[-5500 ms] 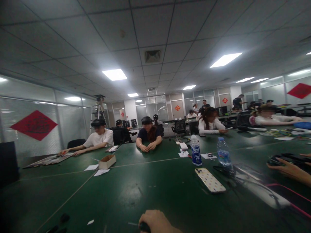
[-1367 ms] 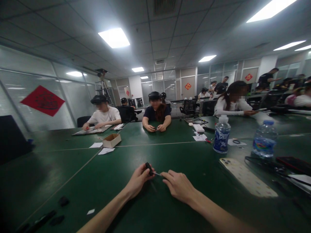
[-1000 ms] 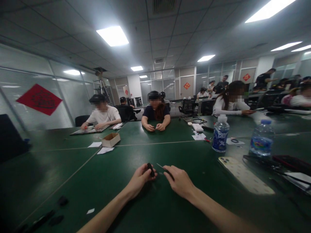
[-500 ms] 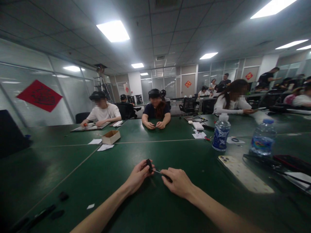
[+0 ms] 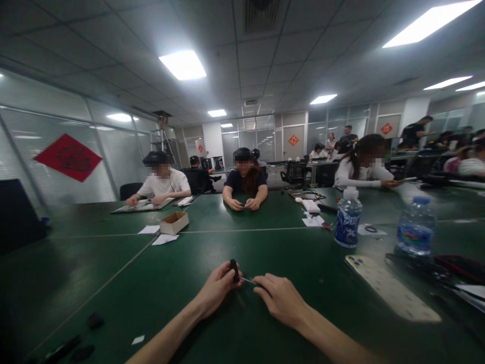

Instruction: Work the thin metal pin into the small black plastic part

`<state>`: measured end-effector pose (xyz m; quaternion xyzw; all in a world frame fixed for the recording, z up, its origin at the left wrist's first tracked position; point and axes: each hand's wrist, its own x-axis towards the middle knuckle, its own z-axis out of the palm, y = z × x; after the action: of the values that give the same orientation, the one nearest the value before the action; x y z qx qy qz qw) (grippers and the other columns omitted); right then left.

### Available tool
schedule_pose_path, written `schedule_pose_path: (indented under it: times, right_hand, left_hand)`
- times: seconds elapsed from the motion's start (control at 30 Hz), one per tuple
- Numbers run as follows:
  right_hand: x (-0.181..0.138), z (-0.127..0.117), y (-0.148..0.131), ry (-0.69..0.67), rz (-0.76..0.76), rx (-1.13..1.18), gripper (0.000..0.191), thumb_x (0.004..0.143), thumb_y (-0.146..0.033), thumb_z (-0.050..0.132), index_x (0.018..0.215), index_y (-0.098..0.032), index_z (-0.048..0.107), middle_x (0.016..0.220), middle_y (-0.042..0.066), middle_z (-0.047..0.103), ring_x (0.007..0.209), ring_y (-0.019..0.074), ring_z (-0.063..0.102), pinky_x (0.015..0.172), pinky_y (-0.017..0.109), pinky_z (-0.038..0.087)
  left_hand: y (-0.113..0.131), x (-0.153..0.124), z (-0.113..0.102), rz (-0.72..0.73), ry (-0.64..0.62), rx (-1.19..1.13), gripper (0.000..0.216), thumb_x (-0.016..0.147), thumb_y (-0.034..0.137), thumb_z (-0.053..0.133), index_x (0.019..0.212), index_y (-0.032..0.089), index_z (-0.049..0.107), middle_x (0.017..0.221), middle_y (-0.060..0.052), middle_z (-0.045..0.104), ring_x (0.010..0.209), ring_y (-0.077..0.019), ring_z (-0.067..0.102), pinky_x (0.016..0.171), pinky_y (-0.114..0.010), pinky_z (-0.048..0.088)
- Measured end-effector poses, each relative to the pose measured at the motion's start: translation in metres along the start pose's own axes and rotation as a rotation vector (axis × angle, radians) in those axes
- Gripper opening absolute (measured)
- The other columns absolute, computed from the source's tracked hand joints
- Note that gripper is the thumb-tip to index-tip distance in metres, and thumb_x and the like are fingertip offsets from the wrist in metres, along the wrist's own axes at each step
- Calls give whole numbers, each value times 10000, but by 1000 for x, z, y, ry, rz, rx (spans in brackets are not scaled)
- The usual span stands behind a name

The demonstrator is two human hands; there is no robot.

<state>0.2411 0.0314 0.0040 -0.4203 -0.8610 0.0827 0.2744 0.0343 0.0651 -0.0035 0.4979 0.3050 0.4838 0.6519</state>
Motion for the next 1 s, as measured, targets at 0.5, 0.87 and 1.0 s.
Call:
schedule_pose_path:
  times: [0.5,0.87,1.0]
  right_hand:
    - [2,-7,-7,-14,46,11,277,923,-292,389,1074,-196,601,911,61,641,772,175,610,663,268,481]
    - [4,-2,-4,-3,53,-33,236,912,-297,426,1045,-214,603,916,52,647,811,186,614,713,279,470]
    - [2,-2,-5,-3,53,-33,238,908,-298,432,1041,-204,606,920,58,654,819,191,620,722,283,472]
  left_hand:
    - [1,-1,-1,-29,-31,-73,257,790,300,624,955,114,557,875,-69,598,771,-144,598,786,-299,455]
    - [9,-1,2,-136,26,-142,183,779,215,642,895,94,569,839,-77,622,722,-132,629,727,-242,490]
    - [10,0,2,-170,60,-161,157,783,183,633,893,91,569,828,-83,632,717,-135,641,711,-230,501]
